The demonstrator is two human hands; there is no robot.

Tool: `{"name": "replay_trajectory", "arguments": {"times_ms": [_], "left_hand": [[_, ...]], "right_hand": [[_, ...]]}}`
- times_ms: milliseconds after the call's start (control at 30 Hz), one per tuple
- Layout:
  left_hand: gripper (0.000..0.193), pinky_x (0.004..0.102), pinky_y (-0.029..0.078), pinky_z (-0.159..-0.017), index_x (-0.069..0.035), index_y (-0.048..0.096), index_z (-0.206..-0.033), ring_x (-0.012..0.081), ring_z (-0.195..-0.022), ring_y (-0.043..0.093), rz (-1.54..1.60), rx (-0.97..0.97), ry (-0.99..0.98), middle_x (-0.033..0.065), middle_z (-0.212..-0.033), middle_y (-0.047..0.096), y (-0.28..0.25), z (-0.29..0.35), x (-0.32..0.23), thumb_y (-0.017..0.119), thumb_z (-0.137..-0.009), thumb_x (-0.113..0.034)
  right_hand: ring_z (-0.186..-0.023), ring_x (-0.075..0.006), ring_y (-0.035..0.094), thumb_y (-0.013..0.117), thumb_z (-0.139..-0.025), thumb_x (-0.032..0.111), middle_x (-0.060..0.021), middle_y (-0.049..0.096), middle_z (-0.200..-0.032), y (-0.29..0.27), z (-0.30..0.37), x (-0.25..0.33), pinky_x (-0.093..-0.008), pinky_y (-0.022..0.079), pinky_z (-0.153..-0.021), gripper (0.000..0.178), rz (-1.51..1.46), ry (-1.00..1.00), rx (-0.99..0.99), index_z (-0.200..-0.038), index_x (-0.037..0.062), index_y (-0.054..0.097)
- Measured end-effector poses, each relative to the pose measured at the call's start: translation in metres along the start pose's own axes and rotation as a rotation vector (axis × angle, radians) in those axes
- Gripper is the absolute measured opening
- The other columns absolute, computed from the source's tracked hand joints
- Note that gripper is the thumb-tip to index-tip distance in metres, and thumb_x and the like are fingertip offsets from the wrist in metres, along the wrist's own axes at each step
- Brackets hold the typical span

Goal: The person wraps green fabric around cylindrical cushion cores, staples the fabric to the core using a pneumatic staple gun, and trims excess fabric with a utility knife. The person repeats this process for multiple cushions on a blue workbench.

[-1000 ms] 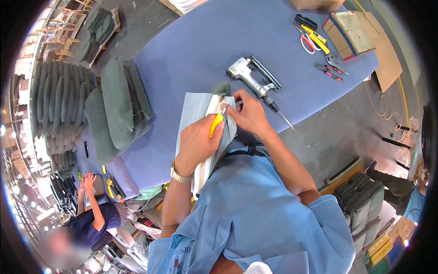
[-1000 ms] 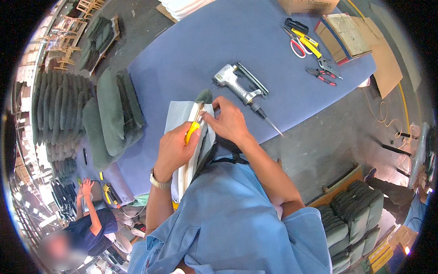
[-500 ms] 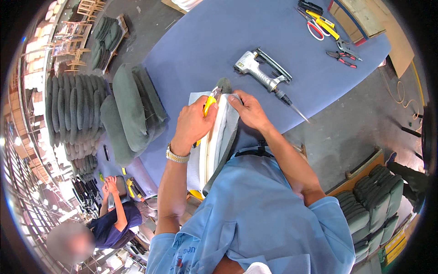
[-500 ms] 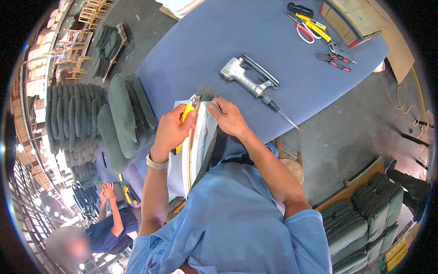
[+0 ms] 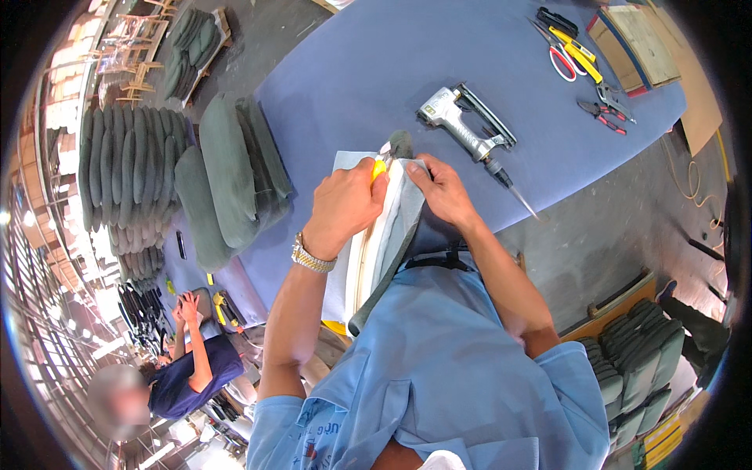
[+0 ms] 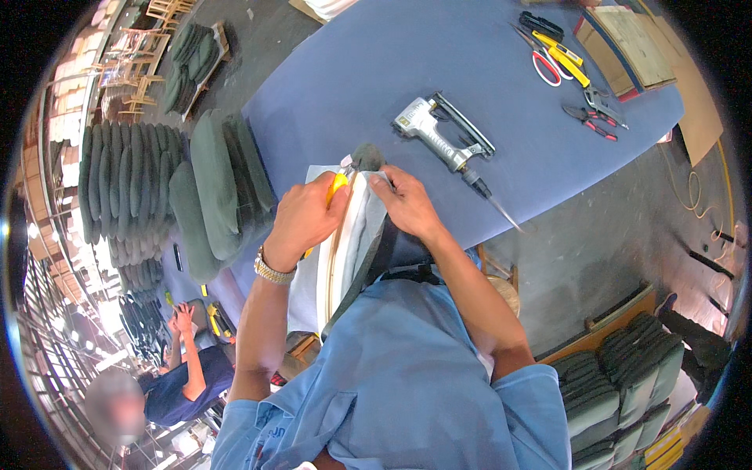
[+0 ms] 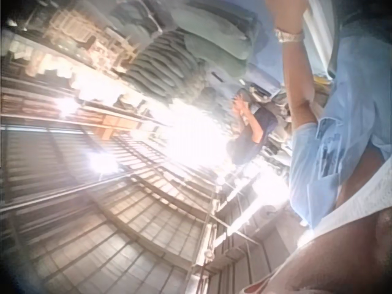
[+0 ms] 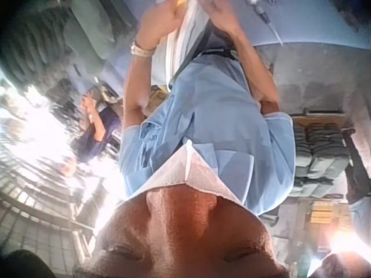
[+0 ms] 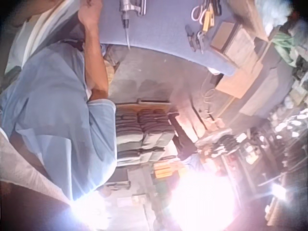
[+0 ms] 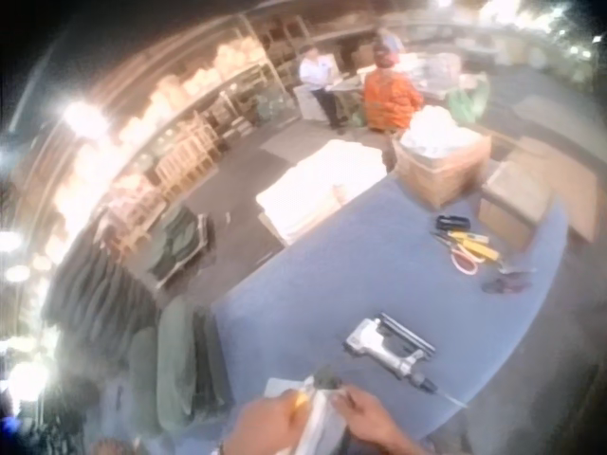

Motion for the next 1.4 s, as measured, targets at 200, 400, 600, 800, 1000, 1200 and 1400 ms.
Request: {"name": "replay_trajectory", "arguments": {"times_ms": [200,400,600,800,1000,1200,1400], "left_hand": [[0.033,0.0551,0.054,-0.067,-0.001,0.065,-0.103,0.0462,-0.073,0.069,-0.001,0.013,-0.004,0.0241,-0.073,0.068,0.001,0.002,-0.006,0.057,-0.101,-0.033],[0.033,0.0555,0.054,-0.067,0.0,0.065,-0.105,0.046,-0.073,0.069,-0.005,0.001,0.015,0.0243,-0.076,0.069,0.003,0.002,-0.004,0.057,-0.101,-0.032],[0.033,0.0552,0.055,-0.068,0.001,0.065,-0.104,0.0456,-0.073,0.069,0.043,0.022,0.02,0.0233,-0.074,0.069,0.006,0.001,0.002,0.057,-0.101,-0.032],[0.033,0.0552,0.055,-0.069,0.0,0.065,-0.104,0.0458,-0.073,0.069,0.049,0.013,0.044,0.0228,-0.075,0.07,0.007,-0.002,0.005,0.056,-0.102,-0.032],[0.033,0.0558,0.054,-0.073,-0.001,0.065,-0.101,0.0463,-0.076,0.069,0.104,0.055,0.028,0.0233,-0.076,0.07,0.004,-0.001,0.008,0.056,-0.101,-0.032],[0.035,0.0571,0.052,-0.074,0.001,0.065,-0.096,0.0483,-0.078,0.067,0.117,0.064,0.094,0.0263,-0.079,0.069,0.008,-0.008,0.011,0.055,-0.102,-0.033],[0.039,0.0582,0.049,-0.075,0.002,0.064,-0.094,0.0501,-0.079,0.065,0.153,0.137,0.11,0.0282,-0.08,0.068,0.007,-0.014,0.013,0.053,-0.103,-0.034]], "right_hand": [[-0.084,-0.0173,0.059,0.059,-0.106,0.031,-0.0107,0.066,-0.089,-0.001,0.0,-0.01,-0.0348,0.049,-0.079,0.031,-0.026,0.024,0.006,-0.106,0.0006,0.067],[-0.08,-0.0146,0.057,0.058,-0.105,0.03,-0.0074,0.065,-0.084,-0.001,0.0,-0.011,-0.0347,0.049,-0.074,0.031,-0.046,0.027,0.019,-0.104,0.0009,0.067],[-0.076,-0.0161,0.056,0.057,-0.105,0.032,-0.0095,0.063,-0.08,-0.002,0.001,-0.005,-0.0349,0.048,-0.072,0.033,0.038,0.013,-0.004,-0.103,-0.0001,0.067],[-0.077,-0.018,0.06,0.057,-0.105,0.032,-0.0117,0.067,-0.082,-0.002,0.001,-0.004,-0.037,0.05,-0.074,0.034,0.032,0.021,-0.013,-0.103,0.0,0.067],[-0.077,-0.0177,0.06,0.058,-0.105,0.033,-0.0113,0.068,-0.083,-0.003,0.002,-0.002,-0.037,0.05,-0.074,0.034,0.075,0.024,-0.004,-0.106,0.0002,0.067],[-0.078,-0.0183,0.06,0.058,-0.105,0.032,-0.0115,0.068,-0.084,-0.002,0.002,-0.001,-0.0366,0.05,-0.074,0.033,0.055,0.05,-0.011,-0.107,0.0005,0.068],[-0.079,-0.0212,0.063,0.059,-0.104,0.03,-0.0142,0.069,-0.09,0.001,-0.001,0.001,-0.0368,0.05,-0.074,0.032,0.079,0.009,-0.051,-0.107,0.0002,0.068]]}}
Point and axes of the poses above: each hand's wrist, its own z-axis away from the middle knuckle, its own y-axis out of the palm, x = y × z, the point moved 5 cm from there along -z, towards the middle knuckle
